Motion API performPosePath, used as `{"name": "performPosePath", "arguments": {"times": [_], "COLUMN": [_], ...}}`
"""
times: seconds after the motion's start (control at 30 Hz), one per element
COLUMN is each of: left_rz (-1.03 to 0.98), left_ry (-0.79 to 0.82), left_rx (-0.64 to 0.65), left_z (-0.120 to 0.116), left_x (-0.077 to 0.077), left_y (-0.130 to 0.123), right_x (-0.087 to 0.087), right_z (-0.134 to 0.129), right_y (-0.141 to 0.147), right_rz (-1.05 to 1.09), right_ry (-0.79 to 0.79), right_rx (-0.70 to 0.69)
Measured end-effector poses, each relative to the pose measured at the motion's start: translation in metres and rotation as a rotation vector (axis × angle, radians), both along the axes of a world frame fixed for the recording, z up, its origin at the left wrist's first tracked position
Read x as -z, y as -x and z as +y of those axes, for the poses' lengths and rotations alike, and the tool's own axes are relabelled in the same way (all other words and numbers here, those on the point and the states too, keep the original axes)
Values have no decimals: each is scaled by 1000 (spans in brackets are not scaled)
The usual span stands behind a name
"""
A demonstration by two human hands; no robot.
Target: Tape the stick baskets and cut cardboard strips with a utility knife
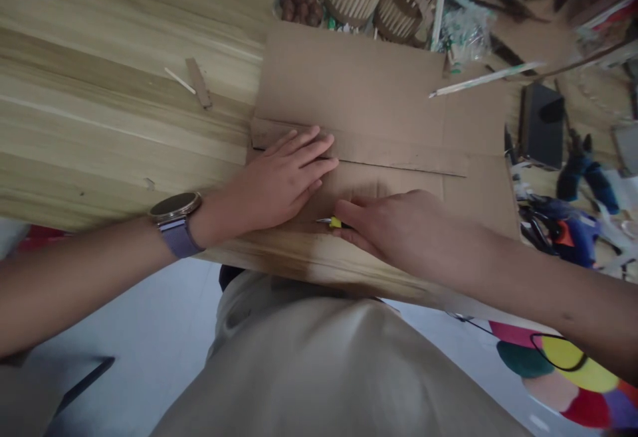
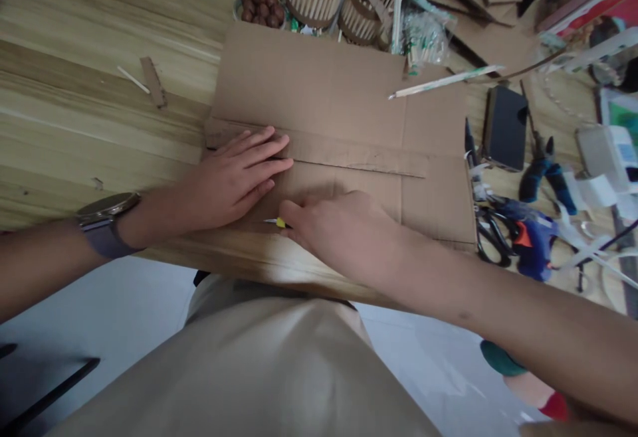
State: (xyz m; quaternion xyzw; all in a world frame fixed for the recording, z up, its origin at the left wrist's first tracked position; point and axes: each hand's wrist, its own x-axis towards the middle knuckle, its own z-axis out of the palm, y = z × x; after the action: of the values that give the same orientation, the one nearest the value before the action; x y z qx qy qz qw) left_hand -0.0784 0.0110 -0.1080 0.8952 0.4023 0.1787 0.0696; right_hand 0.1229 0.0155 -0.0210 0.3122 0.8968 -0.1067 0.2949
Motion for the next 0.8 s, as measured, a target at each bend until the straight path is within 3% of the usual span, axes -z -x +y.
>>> {"name": "performPosePath", "arguments": {"times": [0.23,0.67,0.8], "left_rz": [21,5,55], "left_ry": [49,16,6], "left_rx": [-14,21,43], "left_z": [-2,-3,-4], "left_x": [-5,-2,-3], "left_y": [-1,1,3], "right_x": [-2,-4,-8], "right_z": [-4,-7,-7], "right_y": [5,18,15], "right_rz": [-38,-142,-213], "right_ry": [-47,-102,-70], "right_rx": [-13,-111,-80]}}
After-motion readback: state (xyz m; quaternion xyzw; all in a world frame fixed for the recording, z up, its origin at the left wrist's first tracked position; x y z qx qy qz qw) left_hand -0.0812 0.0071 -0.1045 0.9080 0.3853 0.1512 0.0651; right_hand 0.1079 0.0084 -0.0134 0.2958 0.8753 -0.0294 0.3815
